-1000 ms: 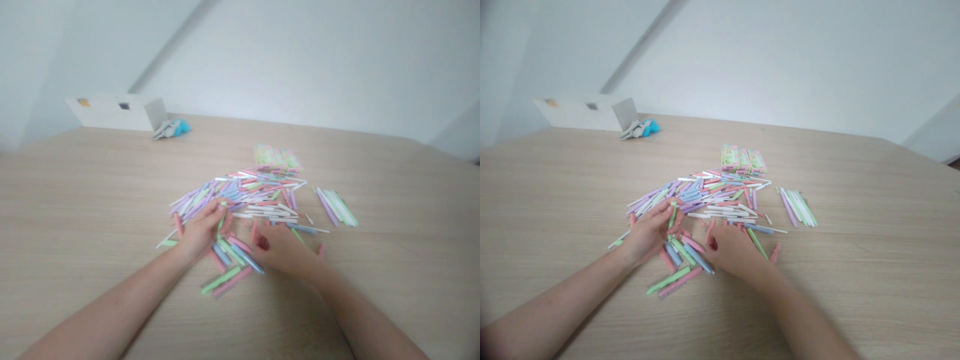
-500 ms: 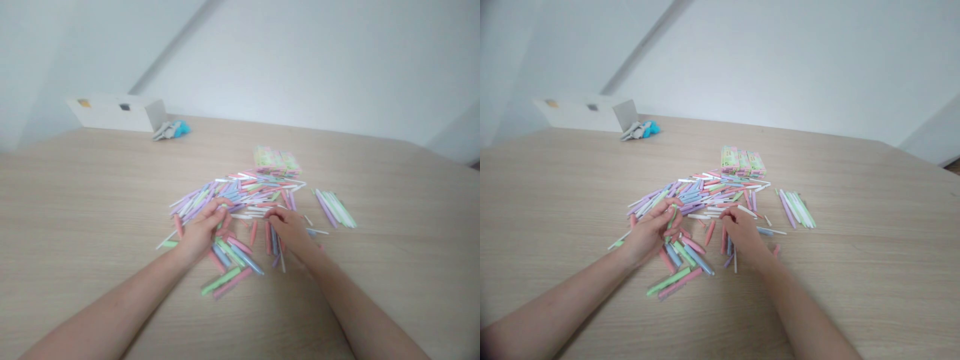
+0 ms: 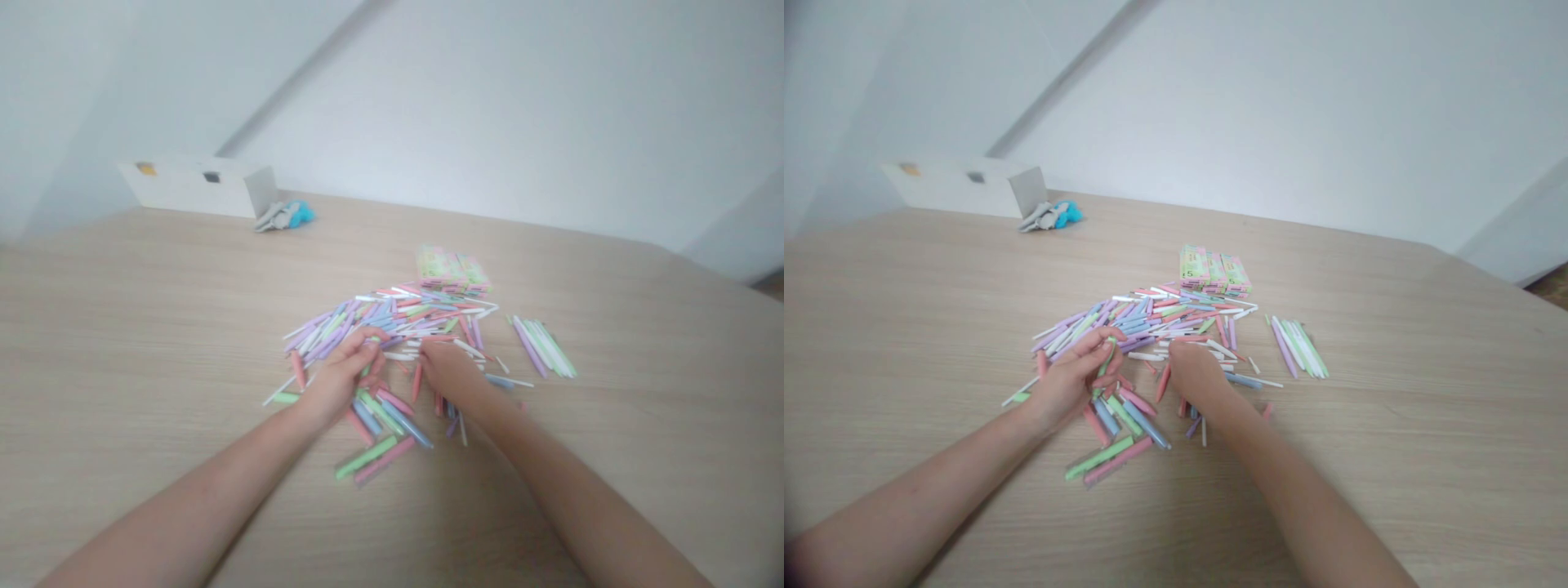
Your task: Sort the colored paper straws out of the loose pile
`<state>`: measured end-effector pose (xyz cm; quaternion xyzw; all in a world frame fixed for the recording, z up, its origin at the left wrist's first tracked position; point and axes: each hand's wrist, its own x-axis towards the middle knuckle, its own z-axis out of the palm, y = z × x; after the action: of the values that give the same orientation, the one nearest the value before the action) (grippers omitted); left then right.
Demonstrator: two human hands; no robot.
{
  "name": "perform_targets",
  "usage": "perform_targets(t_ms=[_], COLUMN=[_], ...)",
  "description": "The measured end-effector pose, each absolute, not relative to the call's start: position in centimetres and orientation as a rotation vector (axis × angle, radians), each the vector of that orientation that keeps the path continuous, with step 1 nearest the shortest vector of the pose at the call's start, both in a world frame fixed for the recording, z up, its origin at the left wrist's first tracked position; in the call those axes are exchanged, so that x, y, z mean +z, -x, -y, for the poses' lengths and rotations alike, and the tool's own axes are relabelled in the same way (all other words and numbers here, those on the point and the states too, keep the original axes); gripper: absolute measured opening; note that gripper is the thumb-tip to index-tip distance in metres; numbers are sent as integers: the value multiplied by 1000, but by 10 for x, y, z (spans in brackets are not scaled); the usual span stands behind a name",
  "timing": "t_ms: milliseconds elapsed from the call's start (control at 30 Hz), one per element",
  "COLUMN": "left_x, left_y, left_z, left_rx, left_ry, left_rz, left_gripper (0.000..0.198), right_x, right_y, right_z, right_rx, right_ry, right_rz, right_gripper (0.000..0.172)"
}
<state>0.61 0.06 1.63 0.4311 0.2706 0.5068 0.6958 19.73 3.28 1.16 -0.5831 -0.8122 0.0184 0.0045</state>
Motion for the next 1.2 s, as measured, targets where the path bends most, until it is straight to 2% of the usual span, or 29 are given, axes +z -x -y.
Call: perform_targets(t_ms=[333,533,733,1000,1200], left_x=[10,8,9,9,10], left_y=[-5,-5,-6,-6,-4], left_z=[-2,-3,1,2,0], left_rx=[1120,1100,1108,1116,1188], left_ry=[-1031,-1090,-1203,-1382,-1147], left_rz=[-580,-637,-794,-839,-859], left_gripper=[14,21,34,18,24], right_x=[16,31,38,43,33], right_y=[-193,-196,-188,-175,-191], right_z=[-43,-28,2,18,8], right_rx=[40,89,450,587,1060], right_ry=[1799,1599,1330,1271,1252], right_rz=[2578,2422,2155,2087,1602], right_gripper=[19,22,16,18,26])
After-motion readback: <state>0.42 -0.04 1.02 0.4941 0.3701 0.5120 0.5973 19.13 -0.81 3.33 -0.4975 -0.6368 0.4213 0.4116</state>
